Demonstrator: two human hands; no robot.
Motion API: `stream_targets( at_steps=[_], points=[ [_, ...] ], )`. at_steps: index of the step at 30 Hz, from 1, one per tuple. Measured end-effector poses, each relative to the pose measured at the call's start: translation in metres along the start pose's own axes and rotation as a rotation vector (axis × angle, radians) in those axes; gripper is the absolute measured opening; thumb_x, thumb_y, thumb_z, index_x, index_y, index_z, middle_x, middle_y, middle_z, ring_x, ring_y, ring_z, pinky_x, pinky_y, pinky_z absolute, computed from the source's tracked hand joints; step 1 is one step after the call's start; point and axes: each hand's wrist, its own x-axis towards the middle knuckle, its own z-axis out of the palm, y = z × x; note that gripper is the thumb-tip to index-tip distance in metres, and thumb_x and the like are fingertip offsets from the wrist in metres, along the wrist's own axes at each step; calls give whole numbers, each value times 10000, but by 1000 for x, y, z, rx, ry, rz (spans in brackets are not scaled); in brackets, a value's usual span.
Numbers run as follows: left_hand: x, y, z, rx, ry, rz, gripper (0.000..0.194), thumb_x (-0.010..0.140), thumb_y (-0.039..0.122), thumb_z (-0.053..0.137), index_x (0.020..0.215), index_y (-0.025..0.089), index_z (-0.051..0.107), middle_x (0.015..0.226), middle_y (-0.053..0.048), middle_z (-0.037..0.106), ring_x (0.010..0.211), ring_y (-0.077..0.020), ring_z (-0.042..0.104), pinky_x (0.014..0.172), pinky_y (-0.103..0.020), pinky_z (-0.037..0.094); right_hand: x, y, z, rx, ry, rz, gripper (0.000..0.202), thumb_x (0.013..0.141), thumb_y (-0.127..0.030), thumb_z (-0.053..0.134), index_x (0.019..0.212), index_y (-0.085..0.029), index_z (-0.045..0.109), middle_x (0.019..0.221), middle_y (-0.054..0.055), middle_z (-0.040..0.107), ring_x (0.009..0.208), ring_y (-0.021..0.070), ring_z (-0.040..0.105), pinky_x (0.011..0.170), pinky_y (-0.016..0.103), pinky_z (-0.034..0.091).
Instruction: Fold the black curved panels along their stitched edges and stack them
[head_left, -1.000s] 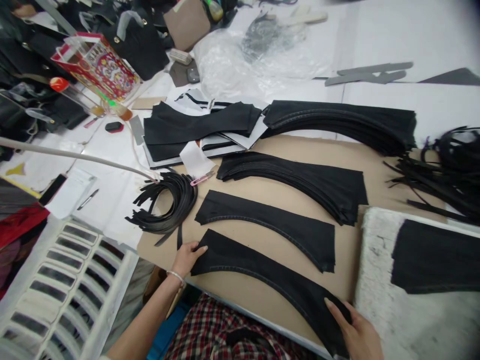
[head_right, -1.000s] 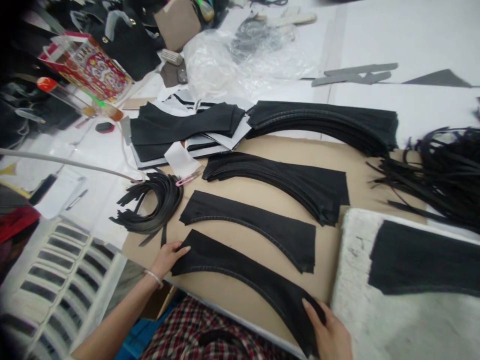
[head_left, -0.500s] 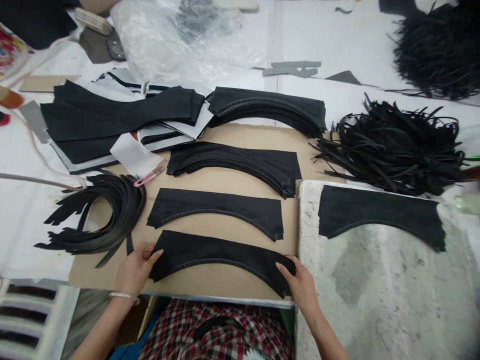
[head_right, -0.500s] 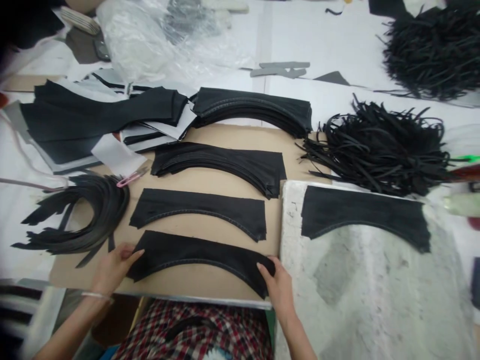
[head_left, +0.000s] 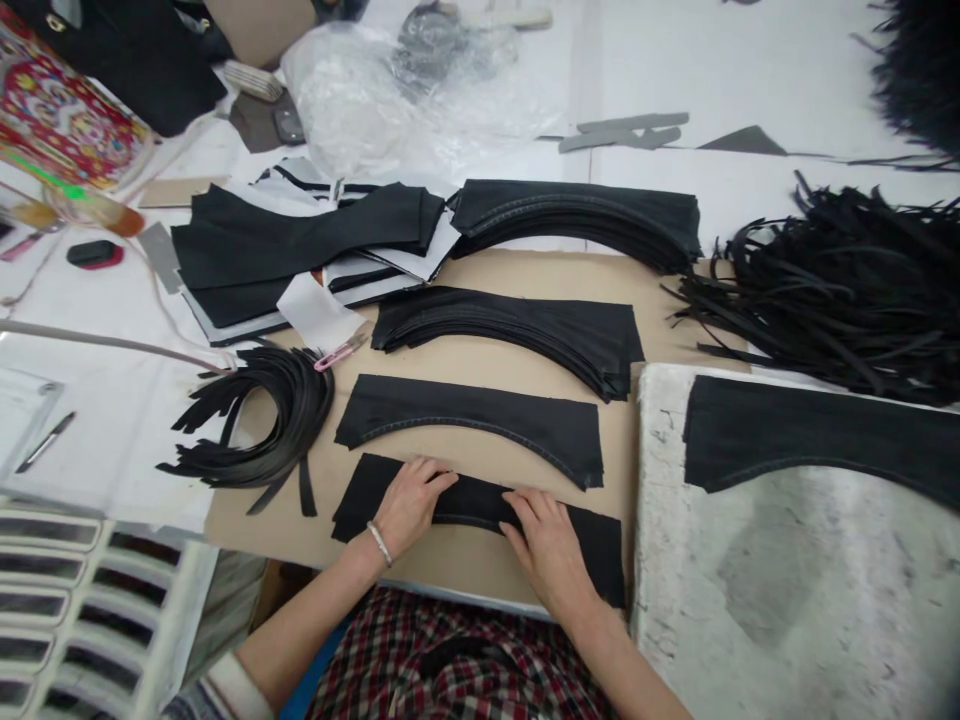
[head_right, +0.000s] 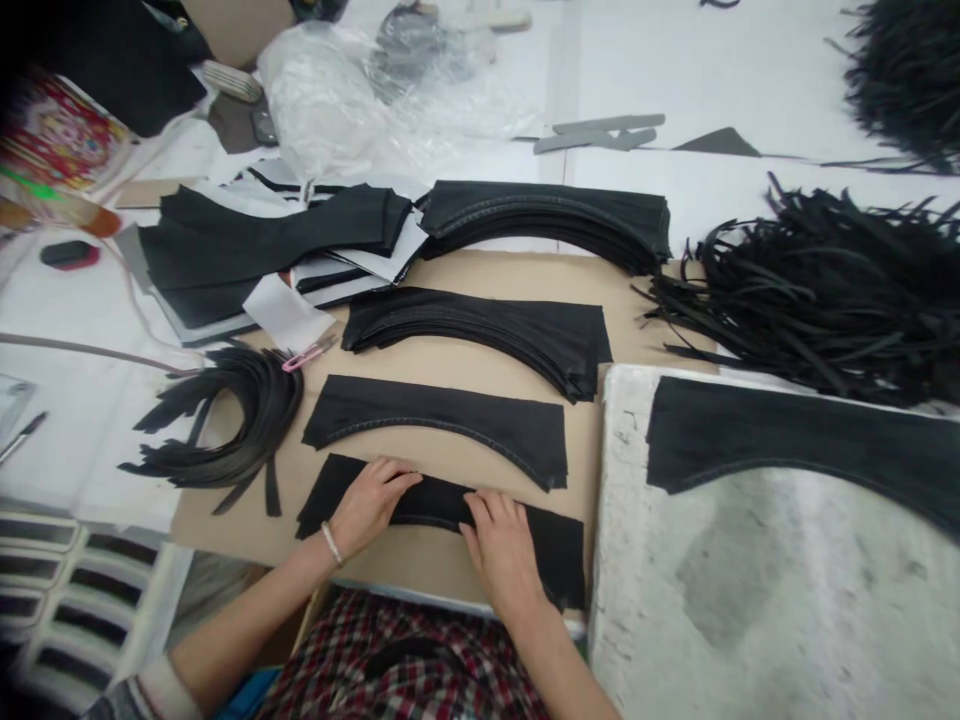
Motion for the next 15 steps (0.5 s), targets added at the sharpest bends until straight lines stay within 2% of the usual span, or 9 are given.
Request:
stream_targets(
  at_steps=[4, 8, 11, 15],
  points=[
    [6, 2, -5, 29, -60, 25, 303, 886, 96, 438, 1070, 246, 627, 983, -52, 599, 923, -204, 499, 799, -351, 434, 18, -19, 12, -43, -3, 42, 239, 870, -215, 540, 1108, -198, 551, 1030, 88, 592, 964, 252, 507, 846, 411, 370],
    [4, 6, -6, 45, -76, 6, 318, 888, 94, 421, 1087, 245, 617, 1005, -60, 592, 935, -216, 485, 799, -369, 422, 20, -24, 15, -69, -39, 66, 118, 859, -200, 553, 974, -190, 573, 927, 82, 594, 907, 254, 505, 805, 415, 349],
    [3, 7, -6, 43, -79, -3, 338, 884, 84, 414, 1108, 244, 610, 1027, -63, 592, 949, -220, 482, 807, -376, 423, 21, -23, 10, -57, -86, 25, 56, 850, -179, 550, 902, -191, 568, 895, 66, 584, 901, 240, 503, 796, 388, 345],
    [3, 2, -6, 25, -84, 8, 368, 874, 61, 406, 1115, 243, 616, 1030, -63, 594, 958, -211, 493, 824, -372, 429, 15, -25, -9, -11, -186, -122, 61, 832, -145, 538, 835, -199, 566, 883, 37, 585, 877, 202, 509, 806, 335, 355]
  ],
)
